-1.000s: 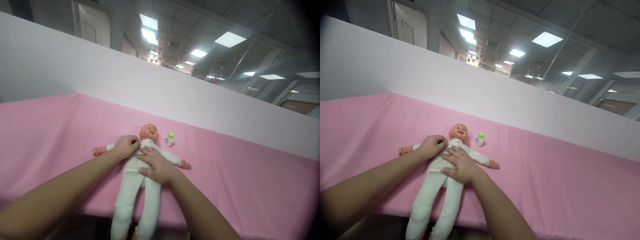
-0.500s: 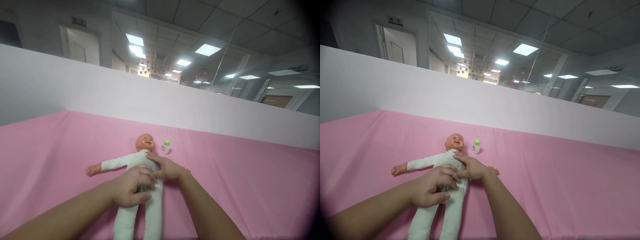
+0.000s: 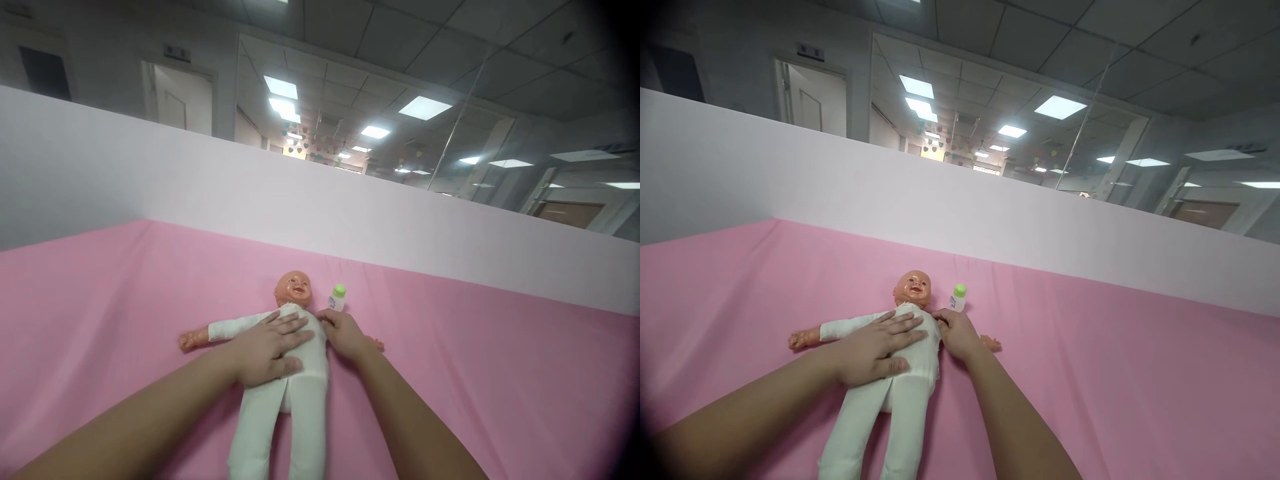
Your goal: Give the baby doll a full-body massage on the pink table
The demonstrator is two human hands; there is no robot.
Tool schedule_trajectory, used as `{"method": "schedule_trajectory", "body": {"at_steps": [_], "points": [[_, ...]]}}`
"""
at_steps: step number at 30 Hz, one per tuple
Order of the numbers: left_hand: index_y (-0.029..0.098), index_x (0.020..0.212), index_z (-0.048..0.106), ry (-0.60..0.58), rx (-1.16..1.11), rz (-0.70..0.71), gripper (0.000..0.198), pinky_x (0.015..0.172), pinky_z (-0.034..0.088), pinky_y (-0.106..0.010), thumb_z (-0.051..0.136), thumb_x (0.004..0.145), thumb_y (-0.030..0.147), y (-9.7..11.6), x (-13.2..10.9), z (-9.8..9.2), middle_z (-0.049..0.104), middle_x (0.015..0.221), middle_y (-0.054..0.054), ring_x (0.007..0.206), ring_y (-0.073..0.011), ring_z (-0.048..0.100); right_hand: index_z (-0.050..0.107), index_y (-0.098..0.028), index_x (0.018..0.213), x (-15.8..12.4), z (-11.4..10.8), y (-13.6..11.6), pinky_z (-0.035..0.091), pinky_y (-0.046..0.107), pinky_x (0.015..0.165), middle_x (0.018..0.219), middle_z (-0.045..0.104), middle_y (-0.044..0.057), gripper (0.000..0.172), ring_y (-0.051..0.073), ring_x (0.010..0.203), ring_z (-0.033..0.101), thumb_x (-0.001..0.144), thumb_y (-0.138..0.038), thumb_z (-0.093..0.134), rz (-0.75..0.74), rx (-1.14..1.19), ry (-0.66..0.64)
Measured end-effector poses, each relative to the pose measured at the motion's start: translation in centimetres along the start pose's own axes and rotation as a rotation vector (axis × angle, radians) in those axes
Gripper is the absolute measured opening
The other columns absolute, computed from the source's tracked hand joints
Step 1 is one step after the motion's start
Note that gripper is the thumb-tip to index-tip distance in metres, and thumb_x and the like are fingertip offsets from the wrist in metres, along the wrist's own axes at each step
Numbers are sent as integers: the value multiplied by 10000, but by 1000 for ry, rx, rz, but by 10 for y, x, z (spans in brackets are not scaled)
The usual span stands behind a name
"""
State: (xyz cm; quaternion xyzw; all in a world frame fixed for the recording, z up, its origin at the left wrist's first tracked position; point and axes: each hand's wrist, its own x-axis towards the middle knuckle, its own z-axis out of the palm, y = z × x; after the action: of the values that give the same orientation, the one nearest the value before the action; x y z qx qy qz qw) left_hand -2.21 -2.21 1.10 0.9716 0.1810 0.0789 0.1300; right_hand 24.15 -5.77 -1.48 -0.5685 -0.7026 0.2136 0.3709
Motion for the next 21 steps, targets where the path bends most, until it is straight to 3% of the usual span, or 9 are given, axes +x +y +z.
{"method": "schedule_trajectory", "body": {"at_steps": [4, 8, 12, 15, 17, 21], "points": [[308, 1635, 237, 65, 77, -96, 803, 1256, 168, -540, 390, 963, 720, -16, -3, 4, 149, 1691, -70, 1562, -349, 160, 711, -236, 1257, -3, 4, -12, 551, 390, 931, 1164, 749, 61, 376, 230, 1033, 694, 957, -292, 492, -20, -20, 10], [270, 1632, 271, 122, 81, -245, 792, 1201, 313, -477, 304, 980, 719, -22, -7, 6, 228, 1680, -84, 1498, -345, 352, 727, -231, 1210, -4, 9, -22, 541, 404, 977, 1197, 735, 72, 341, 238, 1081, 685, 949, -278, 513, -109, -76, 42], [242, 1612, 334, 166, 36, -318, 773, 1155, 364, -462, 274, 992, 700, -29, -7, 7, 365, 1631, -105, 1442, -339, 442, 712, -234, 1230, -15, 20, -39, 522, 407, 1024, 1244, 714, 79, 345, 243, 1139, 664, 909, -294, 600, -268, -72, 47], [238, 1563, 426, 185, 19, -366, 711, 1128, 364, -507, 232, 1017, 650, -35, -7, 6, 544, 1507, -134, 1349, -338, 544, 685, -265, 1289, -30, 31, -59, 425, 408, 1146, 1348, 673, 55, 415, 244, 1276, 604, 891, -379, 658, -464, -17, -96], [284, 1553, 433, 174, 11, -394, 666, 1139, 319, -559, 198, 1030, 622, -39, -8, 3, 567, 1490, -112, 1345, -335, 547, 676, -308, 1305, -39, 37, -71, 317, 413, 1219, 1362, 670, 22, 455, 239, 1308, 589, 886, -485, 675, -552, 18, -251], [317, 1538, 454, 140, 19, -450, 677, 1135, 280, -596, 163, 1022, 644, -44, -8, 0, 533, 1524, -96, 1379, -345, 509, 657, -359, 1329, -45, 40, -81, 157, 439, 1268, 1382, 660, 1, 548, 248, 1383, 529, 865, -650, 665, -551, -4, -424]]}}
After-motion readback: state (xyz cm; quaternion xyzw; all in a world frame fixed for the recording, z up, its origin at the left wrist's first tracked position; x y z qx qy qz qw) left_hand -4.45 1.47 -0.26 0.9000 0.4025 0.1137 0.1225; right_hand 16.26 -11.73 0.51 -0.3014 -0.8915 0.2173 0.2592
